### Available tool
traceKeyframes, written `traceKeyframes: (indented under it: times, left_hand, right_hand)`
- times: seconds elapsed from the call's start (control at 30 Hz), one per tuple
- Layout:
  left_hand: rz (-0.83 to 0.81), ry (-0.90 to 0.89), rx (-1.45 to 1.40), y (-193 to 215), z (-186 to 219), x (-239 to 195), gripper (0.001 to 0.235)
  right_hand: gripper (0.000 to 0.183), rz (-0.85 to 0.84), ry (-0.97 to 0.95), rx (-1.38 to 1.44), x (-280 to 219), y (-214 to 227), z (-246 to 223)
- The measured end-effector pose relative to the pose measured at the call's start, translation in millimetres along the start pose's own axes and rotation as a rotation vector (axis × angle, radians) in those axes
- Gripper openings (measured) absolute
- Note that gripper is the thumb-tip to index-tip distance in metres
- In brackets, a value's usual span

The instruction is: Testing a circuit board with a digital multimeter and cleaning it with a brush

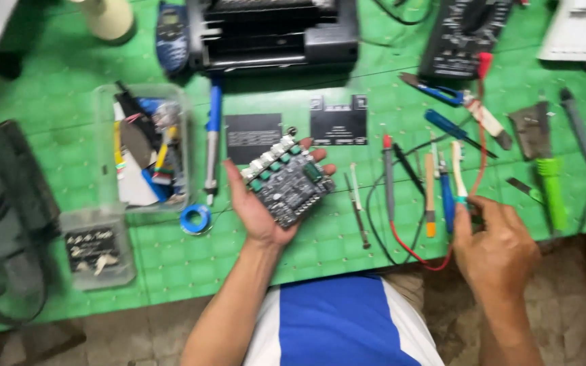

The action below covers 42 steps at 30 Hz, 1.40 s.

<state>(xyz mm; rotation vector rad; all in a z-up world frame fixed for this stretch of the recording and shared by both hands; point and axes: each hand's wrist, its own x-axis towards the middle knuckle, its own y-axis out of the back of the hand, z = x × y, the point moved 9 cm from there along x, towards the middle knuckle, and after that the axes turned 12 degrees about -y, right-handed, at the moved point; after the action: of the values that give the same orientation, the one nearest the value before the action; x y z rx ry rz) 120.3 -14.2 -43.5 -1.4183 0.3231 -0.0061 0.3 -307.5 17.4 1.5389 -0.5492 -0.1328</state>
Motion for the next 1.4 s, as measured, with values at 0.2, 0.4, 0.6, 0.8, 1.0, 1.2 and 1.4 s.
traceKeyframes:
  times: [0.2,0.4,0.6,0.8,1.0,1.2,1.4]
  left_hand:
    - [-0.013,-0.01,0.029,-3.2,3.7,-2.9,0.116]
    - [-0.013,-0.019,0.032,-4.8,5.6,-2.3,0.115]
    - [-0.011,-0.013,0.021,-4.5,5.4,-2.2,0.115]
    - [-0.012,-0.02,0.036,-4.5,6.4,-1.4,0.116]
    - [-0.002,-0.028,0.065,-6.3,4.8,-1.4,0.114]
    - [0.001,-0.032,0.036,-0.7,7.1,-1.1,0.115]
    - [-0.013,-0.021,0.05,-4.4,5.9,-2.2,0.115]
  right_hand:
    - [0.022,-0.01,-0.043,-0.087,0.7,-25.1,18.7]
    - [0.017,-0.006,-0.003,-0.032,2.1,-19.4,17.5]
    - [0.032,-0.465,-0.323,0.322,0.8,68.3,-51.9]
    - [0.032,-0.796,-0.122,0.667,-36.8,25.4,-102.4]
    - [0.024,-0.524,0.124,0.603,-29.7,34.9,-143.8]
    - [0.026,-0.637,-0.09,0.571,-23.9,41.1,-120.6]
    - [0.024,-0.552,0.083,0.523,-27.0,41.0,-127.8]
